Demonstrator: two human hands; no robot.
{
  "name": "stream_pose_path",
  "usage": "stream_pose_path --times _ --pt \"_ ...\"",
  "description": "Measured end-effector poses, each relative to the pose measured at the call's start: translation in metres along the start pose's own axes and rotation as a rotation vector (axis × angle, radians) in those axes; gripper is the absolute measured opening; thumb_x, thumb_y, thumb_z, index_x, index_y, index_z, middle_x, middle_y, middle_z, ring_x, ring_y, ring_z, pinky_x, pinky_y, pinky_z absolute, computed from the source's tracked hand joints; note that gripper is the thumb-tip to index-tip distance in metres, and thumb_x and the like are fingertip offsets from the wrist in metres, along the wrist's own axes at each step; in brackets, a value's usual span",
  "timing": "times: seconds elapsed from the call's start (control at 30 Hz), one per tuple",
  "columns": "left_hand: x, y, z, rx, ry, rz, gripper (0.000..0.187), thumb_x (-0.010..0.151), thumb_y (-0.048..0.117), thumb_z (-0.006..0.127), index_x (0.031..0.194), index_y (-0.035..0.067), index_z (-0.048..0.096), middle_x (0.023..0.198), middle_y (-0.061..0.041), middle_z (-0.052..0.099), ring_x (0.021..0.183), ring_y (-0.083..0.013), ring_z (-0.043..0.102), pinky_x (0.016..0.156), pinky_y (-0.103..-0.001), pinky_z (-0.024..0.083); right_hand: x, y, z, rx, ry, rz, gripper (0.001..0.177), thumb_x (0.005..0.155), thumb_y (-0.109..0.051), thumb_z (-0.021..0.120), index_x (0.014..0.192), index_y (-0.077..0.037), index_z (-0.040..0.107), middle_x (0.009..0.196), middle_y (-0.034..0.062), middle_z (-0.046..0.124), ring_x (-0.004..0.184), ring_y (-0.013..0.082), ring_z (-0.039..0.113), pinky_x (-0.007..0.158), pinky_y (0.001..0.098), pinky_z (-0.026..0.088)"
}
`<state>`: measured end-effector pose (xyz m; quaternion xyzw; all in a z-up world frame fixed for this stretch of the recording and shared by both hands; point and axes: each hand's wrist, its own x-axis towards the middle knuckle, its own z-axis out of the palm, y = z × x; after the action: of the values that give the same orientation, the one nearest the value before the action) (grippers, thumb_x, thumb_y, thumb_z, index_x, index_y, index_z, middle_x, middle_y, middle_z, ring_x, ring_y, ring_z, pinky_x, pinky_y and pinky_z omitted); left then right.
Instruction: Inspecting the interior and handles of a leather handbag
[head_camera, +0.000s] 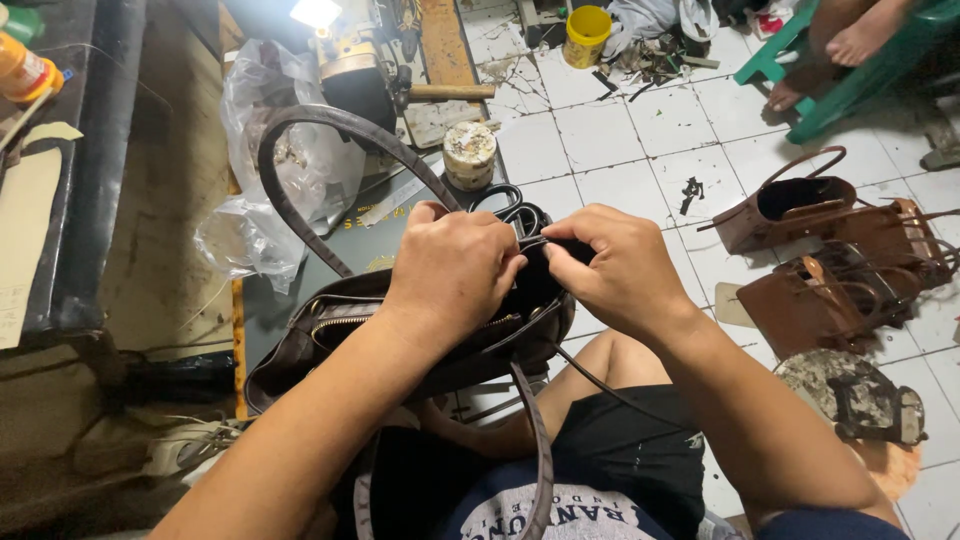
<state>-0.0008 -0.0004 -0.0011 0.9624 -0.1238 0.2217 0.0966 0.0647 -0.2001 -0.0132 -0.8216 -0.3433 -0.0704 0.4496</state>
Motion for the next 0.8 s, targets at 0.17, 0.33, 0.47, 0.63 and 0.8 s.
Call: stream_pose_path --times 0.17,0.33,0.47,0.63,0.8 --pt "-0.001 0.000 -0.002 0.001 -0.006 -0.001 0.015 0.084 0.032 0.069 0.072 0.024 0.067 0.072 0.002 0.069 0.073 -0.0231 0.070 0.082 -0.042 0.045 0.000 0.001 0.001 0.011 -0.001 -0.005 0.010 0.087 -0.010 0.078 0.097 -0.009 0.080 0.088 0.0086 0.076 0.087 0.0263 0.075 0.075 0.0324 0.058" --pt "0.001 0.000 -0.005 -0.019 -0.032 -0.008 0.014 0.085 0.031 0.068 0.073 0.023 0.068 0.072 0.002 0.069 0.074 -0.0235 0.070 0.082 -0.042 0.044 -0.001 0.004 0.003 0.037 -0.013 0.003 0.010 0.089 -0.010 0.076 0.097 -0.011 0.080 0.088 0.0059 0.074 0.087 0.0230 0.074 0.075 0.0298 0.057" --pt "0.001 -0.001 -0.001 -0.002 -0.015 -0.002 0.014 0.085 0.032 0.068 0.074 0.023 0.068 0.074 0.001 0.070 0.075 -0.0229 0.071 0.084 -0.043 0.044 0.005 -0.005 -0.005 0.025 -0.072 0.007 0.017 0.089 -0.008 0.074 0.105 -0.011 0.079 0.094 0.0072 0.075 0.093 0.0261 0.074 0.079 0.0334 0.057" --pt "0.002 0.000 -0.003 0.003 -0.037 -0.011 0.014 0.086 0.031 0.068 0.074 0.024 0.068 0.074 0.002 0.070 0.075 -0.0224 0.071 0.083 -0.042 0.044 0.012 -0.009 -0.010 0.040 -0.189 -0.038 0.021 0.092 -0.006 0.071 0.111 -0.008 0.078 0.101 0.0145 0.076 0.098 0.0351 0.073 0.083 0.0422 0.057" --pt "0.002 0.001 -0.003 -0.009 -0.030 -0.024 0.014 0.086 0.030 0.068 0.073 0.024 0.069 0.073 0.002 0.071 0.075 -0.0226 0.072 0.084 -0.042 0.043 0.013 -0.002 -0.007 0.011 -0.172 -0.099 0.016 0.092 -0.008 0.073 0.106 -0.011 0.079 0.097 0.0108 0.076 0.094 0.0315 0.074 0.080 0.0387 0.057"
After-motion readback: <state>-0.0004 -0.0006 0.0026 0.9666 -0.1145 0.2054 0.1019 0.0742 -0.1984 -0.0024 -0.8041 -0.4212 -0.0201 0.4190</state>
